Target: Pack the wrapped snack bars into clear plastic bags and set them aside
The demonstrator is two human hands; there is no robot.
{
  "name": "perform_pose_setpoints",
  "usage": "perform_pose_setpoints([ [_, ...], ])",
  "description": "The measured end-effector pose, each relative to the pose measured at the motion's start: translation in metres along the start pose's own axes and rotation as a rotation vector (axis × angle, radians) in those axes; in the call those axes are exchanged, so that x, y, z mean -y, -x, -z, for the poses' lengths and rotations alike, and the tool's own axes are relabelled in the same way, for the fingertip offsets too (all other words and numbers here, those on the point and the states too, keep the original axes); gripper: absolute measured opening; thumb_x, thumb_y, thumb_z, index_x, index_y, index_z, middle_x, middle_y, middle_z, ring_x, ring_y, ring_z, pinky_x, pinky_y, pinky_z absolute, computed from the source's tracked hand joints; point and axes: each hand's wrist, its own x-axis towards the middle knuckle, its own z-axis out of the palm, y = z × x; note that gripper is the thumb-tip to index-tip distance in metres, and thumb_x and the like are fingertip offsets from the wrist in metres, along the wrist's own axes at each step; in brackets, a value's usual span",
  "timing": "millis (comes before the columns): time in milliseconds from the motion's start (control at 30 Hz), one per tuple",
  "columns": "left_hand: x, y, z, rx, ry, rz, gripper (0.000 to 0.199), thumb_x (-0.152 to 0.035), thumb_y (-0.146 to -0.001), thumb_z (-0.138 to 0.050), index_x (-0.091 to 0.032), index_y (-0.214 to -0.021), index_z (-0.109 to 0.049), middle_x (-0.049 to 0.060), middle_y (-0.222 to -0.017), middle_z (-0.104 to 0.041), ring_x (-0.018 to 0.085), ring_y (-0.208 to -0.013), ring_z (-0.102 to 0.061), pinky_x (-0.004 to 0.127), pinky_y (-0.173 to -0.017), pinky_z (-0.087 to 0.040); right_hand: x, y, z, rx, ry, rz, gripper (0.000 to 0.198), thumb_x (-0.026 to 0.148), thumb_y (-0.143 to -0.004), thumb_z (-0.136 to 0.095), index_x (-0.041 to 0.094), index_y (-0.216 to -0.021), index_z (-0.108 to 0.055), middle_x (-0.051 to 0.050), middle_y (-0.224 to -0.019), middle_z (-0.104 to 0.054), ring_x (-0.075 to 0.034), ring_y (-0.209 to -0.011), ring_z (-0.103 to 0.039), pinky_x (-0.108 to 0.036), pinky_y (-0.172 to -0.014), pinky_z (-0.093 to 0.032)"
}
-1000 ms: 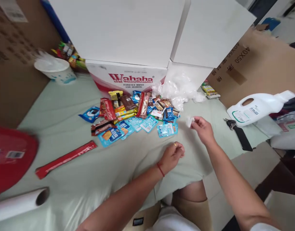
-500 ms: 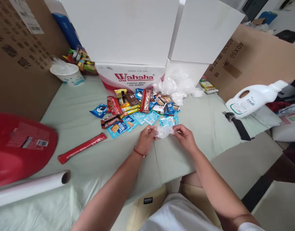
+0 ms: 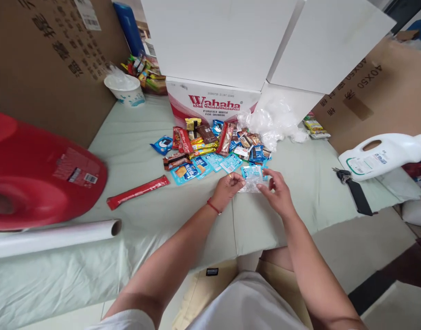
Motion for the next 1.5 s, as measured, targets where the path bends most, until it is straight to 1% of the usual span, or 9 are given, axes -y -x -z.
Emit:
perform_pose_setpoints([
  [167,-0.002,0.000,-0.002,-0.012,0.011,-0.013,0.039,-0.053,-0.075,-0.079,-0.018,-0.082,-0.063,-0.002,-0.073,-0.057,0.013,-0.070,-0.049,0.026,-0.068,-0.038,0.006,-0.008,-0.021,0.038,0.037,0.102,0.019,0.041,-0.094,-0.064,0.026,-0.093,-0.075,-0.003,-0.088,-0.068,-0.018,-0.072,-0.056,-0.032,-0.071,-0.048],
  [267,-0.004,0.000,-0.002,-0.040,0.035,-0.029,0.040,-0.056,-0.079,-0.075,-0.018,-0.081,-0.063,-0.004,-0.067,-0.052,0.012,-0.065,-0.043,0.026,-0.065,-0.034,-0.001,-0.003,-0.028,-0.102,0.037,0.105,0.018,0.039,-0.095,-0.063,0.025,-0.099,-0.074,-0.004,-0.095,-0.067,-0.018,-0.077,-0.058,-0.033,-0.073,-0.050],
  [400,-0.004,0.000,-0.003,-0.007,0.090,-0.039,0.040,-0.053,-0.073,-0.081,-0.017,-0.078,-0.065,-0.003,-0.071,-0.057,0.012,-0.069,-0.047,0.026,-0.068,-0.037,0.000,0.001,-0.034,-0.022,0.070,0.163,0.029,0.034,-0.093,-0.065,0.027,-0.120,-0.070,-0.006,-0.114,-0.066,-0.015,-0.069,-0.054,-0.033,-0.069,-0.051],
  [567,0.000,0.000,-0.002,-0.042,0.156,0.021,0.038,-0.052,-0.074,-0.079,-0.017,-0.078,-0.064,-0.004,-0.069,-0.057,0.011,-0.066,-0.047,0.025,-0.067,-0.039,0.010,0.005,-0.041,-0.090,0.174,0.226,0.016,0.033,-0.096,-0.061,0.027,-0.099,-0.075,-0.005,-0.095,-0.070,-0.020,-0.075,-0.062,-0.037,-0.074,-0.054],
  [733,0.002,-0.003,0.000,-0.091,0.229,0.056,0.040,-0.051,-0.073,-0.080,-0.020,-0.077,-0.056,-0.003,-0.073,-0.058,0.011,-0.069,-0.052,0.024,-0.067,-0.042,0.013,0.024,-0.039,-0.236,0.307,0.324,0.015,0.030,-0.097,-0.061,0.031,-0.101,-0.076,-0.009,-0.100,-0.071,-0.027,-0.095,-0.065,-0.045,-0.086,-0.055],
  [967,-0.003,-0.007,0.002,-0.172,0.380,0.120,0.046,-0.051,-0.072,-0.081,-0.023,-0.083,-0.048,-0.005,-0.078,-0.055,0.012,-0.070,-0.060,0.025,-0.067,-0.049,0.005,0.061,-0.036,-0.212,0.364,0.388,0.023,0.020,-0.094,-0.061,0.033,-0.107,-0.075,-0.008,-0.099,-0.071,-0.027,-0.088,-0.063,-0.046,-0.079,-0.054],
  [1167,0.001,-0.012,0.004,-0.201,0.457,0.111,0.048,-0.053,-0.074,-0.081,-0.024,-0.084,-0.043,-0.007,-0.073,-0.050,0.011,-0.067,-0.056,0.026,-0.067,-0.049,0.005,0.084,-0.049,0.098,0.159,0.194,0.026,0.022,-0.097,-0.053,0.032,-0.106,-0.075,-0.006,-0.103,-0.073,-0.026,-0.095,-0.068,-0.044,-0.082,-0.058],
  [1367,-0.004,-0.010,0.004,-0.169,0.463,0.112,0.051,-0.055,-0.072,-0.083,-0.024,-0.085,-0.045,-0.004,-0.081,-0.059,0.014,-0.076,-0.064,0.027,-0.070,-0.051,0.006,0.065,-0.022,-0.450,-0.081,-0.181,0.023,0.043,-0.095,-0.061,0.026,-0.107,-0.070,-0.006,-0.100,-0.068,-0.019,-0.078,-0.062,-0.035,-0.071,-0.053],
  [1500,-0.007,-0.008,0.003,-0.132,0.441,0.084,0.049,-0.055,-0.071,-0.084,-0.023,-0.083,-0.049,-0.005,-0.076,-0.057,0.014,-0.076,-0.063,0.028,-0.072,-0.052,0.007,0.038,-0.006,-0.381,-0.220,-0.273,0.049,0.053,-0.092,-0.063,0.029,-0.134,-0.059,-0.009,-0.127,-0.064,-0.013,-0.071,-0.056,-0.026,-0.056,-0.045],
])
